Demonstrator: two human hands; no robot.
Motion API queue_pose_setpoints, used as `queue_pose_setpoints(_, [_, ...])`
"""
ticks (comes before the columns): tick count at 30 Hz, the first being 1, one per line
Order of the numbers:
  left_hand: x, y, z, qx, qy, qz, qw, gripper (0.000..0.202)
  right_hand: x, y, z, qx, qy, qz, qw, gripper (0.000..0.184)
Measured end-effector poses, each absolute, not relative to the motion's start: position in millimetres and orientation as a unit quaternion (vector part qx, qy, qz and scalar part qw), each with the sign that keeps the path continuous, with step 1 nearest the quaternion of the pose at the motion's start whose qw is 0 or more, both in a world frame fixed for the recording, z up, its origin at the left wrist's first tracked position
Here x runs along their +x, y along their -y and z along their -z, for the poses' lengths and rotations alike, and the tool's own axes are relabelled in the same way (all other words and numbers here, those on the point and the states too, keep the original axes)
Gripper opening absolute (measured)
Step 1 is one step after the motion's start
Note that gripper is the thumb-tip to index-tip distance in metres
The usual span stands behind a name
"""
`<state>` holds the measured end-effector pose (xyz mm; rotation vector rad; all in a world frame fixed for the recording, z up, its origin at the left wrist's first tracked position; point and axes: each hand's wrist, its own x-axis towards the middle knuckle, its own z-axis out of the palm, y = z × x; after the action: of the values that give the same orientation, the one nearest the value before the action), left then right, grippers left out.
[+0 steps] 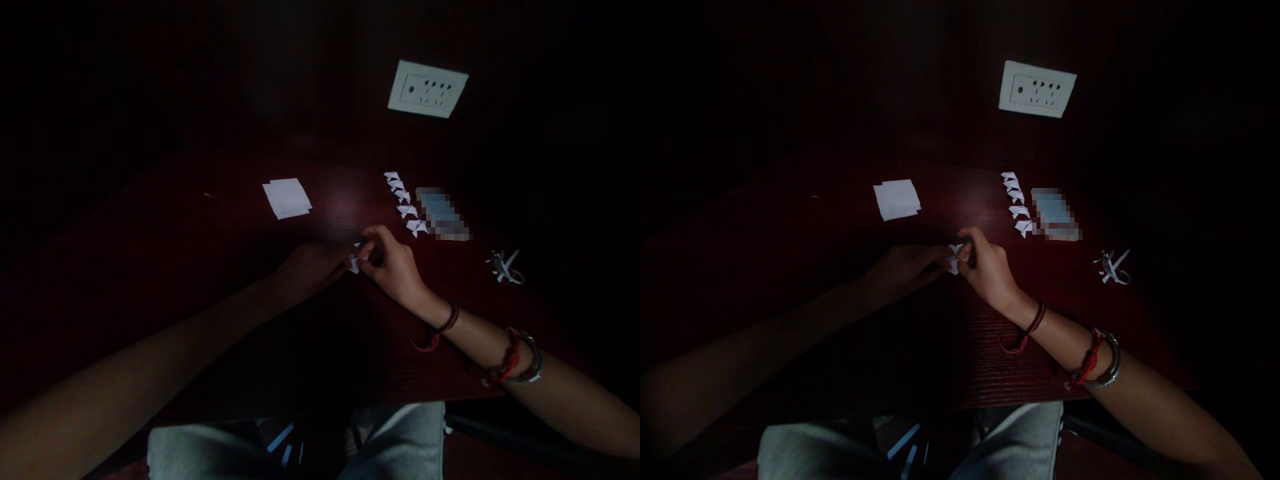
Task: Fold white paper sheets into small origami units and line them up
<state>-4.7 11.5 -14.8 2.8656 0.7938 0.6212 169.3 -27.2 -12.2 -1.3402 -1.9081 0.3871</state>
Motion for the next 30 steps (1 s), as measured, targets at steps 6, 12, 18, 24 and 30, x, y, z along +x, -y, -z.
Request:
queue_pose_setpoints(6, [-5.5, -10.5, 15.6, 0.935, -0.265, -0.218, 0.086, 0.028, 172.3, 35.0, 12.1, -0.516, 0.753, -0.179, 0.366, 0.046])
queue_pose_setpoints(12, [-7.5, -10.1, 17.6, 0.939, -0.258, -0.203, 0.107, 0.026, 180.5, 42.2, 11.1, -0.476, 0.784, -0.216, 0.335, 0.045])
queue_pose_setpoints(18, [-10.5, -12.3, 17.0, 0.94, -0.235, -0.201, 0.142, 0.028, 184.2, 41.0, 9.8, -0.466, 0.8, -0.204, 0.318, 0.03])
queue_pose_setpoints(24, [-10.1, -11.7, 14.9, 0.933, -0.224, -0.225, 0.171, 0.019, 180.6, 30.9, 8.9, -0.493, 0.784, -0.189, 0.327, 0.034])
queue_pose_setpoints(30, [-8.8, -10.2, 14.4, 0.927, -0.229, -0.225, 0.192, 0.02, 178.6, 24.2, 9.5, -0.499, 0.783, -0.172, 0.328, 0.036])
